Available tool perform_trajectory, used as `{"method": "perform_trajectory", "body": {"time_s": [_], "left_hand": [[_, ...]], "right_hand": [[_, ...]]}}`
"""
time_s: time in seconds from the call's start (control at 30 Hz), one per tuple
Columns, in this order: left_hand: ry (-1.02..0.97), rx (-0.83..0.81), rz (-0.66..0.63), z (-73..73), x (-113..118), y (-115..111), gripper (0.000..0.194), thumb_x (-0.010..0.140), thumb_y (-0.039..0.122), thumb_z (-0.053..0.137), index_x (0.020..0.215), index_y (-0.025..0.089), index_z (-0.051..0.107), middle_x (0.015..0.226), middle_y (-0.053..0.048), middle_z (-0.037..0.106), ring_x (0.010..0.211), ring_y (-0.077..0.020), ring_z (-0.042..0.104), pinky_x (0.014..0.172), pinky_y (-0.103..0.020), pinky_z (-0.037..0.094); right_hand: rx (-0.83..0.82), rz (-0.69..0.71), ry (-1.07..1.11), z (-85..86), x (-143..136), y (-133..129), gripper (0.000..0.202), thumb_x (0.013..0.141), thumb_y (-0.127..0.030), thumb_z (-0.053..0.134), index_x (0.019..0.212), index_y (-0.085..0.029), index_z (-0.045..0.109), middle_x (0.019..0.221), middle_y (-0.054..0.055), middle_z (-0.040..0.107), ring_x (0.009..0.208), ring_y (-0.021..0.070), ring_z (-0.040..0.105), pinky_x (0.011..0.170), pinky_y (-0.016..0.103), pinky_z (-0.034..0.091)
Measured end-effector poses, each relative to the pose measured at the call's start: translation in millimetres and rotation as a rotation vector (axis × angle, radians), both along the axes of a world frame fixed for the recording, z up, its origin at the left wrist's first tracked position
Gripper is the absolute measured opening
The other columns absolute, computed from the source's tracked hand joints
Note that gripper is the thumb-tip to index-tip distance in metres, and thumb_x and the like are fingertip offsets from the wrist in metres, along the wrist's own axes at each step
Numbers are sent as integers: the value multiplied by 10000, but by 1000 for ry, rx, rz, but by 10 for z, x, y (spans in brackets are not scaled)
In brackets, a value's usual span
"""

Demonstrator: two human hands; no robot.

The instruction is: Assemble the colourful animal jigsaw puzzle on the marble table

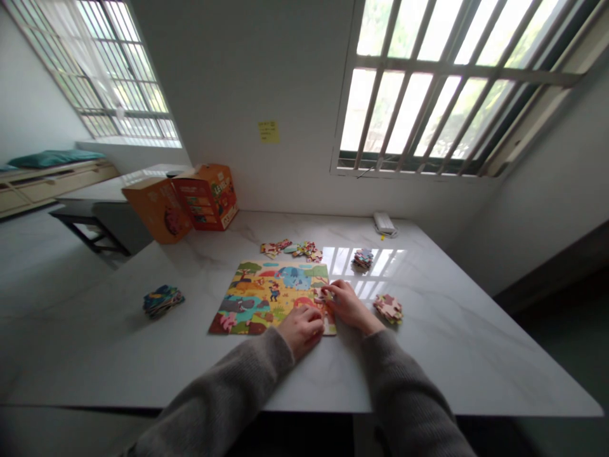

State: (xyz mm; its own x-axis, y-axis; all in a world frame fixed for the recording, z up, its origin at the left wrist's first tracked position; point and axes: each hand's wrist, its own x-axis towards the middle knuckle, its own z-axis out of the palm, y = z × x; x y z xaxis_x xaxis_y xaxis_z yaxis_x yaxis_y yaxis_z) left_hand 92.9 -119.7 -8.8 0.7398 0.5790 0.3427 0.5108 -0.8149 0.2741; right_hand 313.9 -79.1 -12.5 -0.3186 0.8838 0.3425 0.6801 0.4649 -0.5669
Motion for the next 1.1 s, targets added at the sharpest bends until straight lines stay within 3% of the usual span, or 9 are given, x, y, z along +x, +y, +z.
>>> {"method": "perform_trajectory", "body": {"time_s": [0.2, 0.37, 0.6, 0.7, 0.8, 0.97, 1.1], "left_hand": [[-34, 25, 25, -9, 32, 7, 86, 878, 260, 600, 898, 216, 670, 1120, -54, 655, 1023, -227, 546, 878, -368, 454], [-17, 23, 23, -3, 35, 4, 94, 882, 254, 591, 891, 216, 676, 1068, -60, 671, 1005, -235, 555, 863, -390, 446], [-21, -18, 26, 8, 2, 2, 176, 868, 324, 614, 1004, 225, 663, 1171, -75, 649, 1062, -265, 567, 890, -420, 457], [-104, -67, 45, 60, -51, 16, 313, 835, 368, 652, 1103, 206, 640, 1208, -98, 622, 1112, -280, 559, 933, -424, 462], [-171, -93, 95, 130, -118, 40, 275, 855, 313, 612, 1103, 197, 637, 1163, -97, 630, 1127, -275, 559, 961, -423, 458], [-258, -119, 149, 205, -182, 57, 226, 845, 245, 592, 1061, 205, 644, 1146, -87, 631, 1098, -260, 574, 956, -412, 467], [-363, -125, 149, 225, -188, 66, 199, 840, 212, 578, 1025, 202, 653, 1102, -89, 642, 1074, -251, 586, 943, -396, 475]], "right_hand": [[51, 43, 3, -65, -89, 124, 276, 916, -344, 597, 1146, -236, 705, 1099, 102, 609, 1007, 235, 605, 945, 423, 519], [11, 18, 29, 57, -118, 273, 329, 919, -381, 596, 1196, -221, 671, 1101, 86, 589, 878, 179, 626, 835, 340, 550], [-57, -202, -179, 294, -216, 990, 292, 932, -264, 529, 1168, -157, 661, 1064, 89, 637, 798, 149, 617, 823, 286, 503], [-95, -298, -251, 302, -328, 1260, 290, 924, -332, 573, 1089, -120, 680, 1035, 134, 654, 884, 194, 626, 858, 301, 475], [-140, -405, -328, 294, -434, 1426, 375, 882, -461, 636, 1025, -117, 680, 1092, 183, 649, 989, 249, 620, 846, 315, 466], [-195, -461, -423, 354, -529, 1508, 427, 825, -487, 698, 1065, -135, 674, 1123, 183, 667, 995, 260, 638, 795, 298, 463], [-165, -472, -470, 475, -507, 1432, 450, 858, -421, 675, 1226, -170, 611, 1167, 164, 661, 1014, 260, 638, 813, 307, 455]]}}
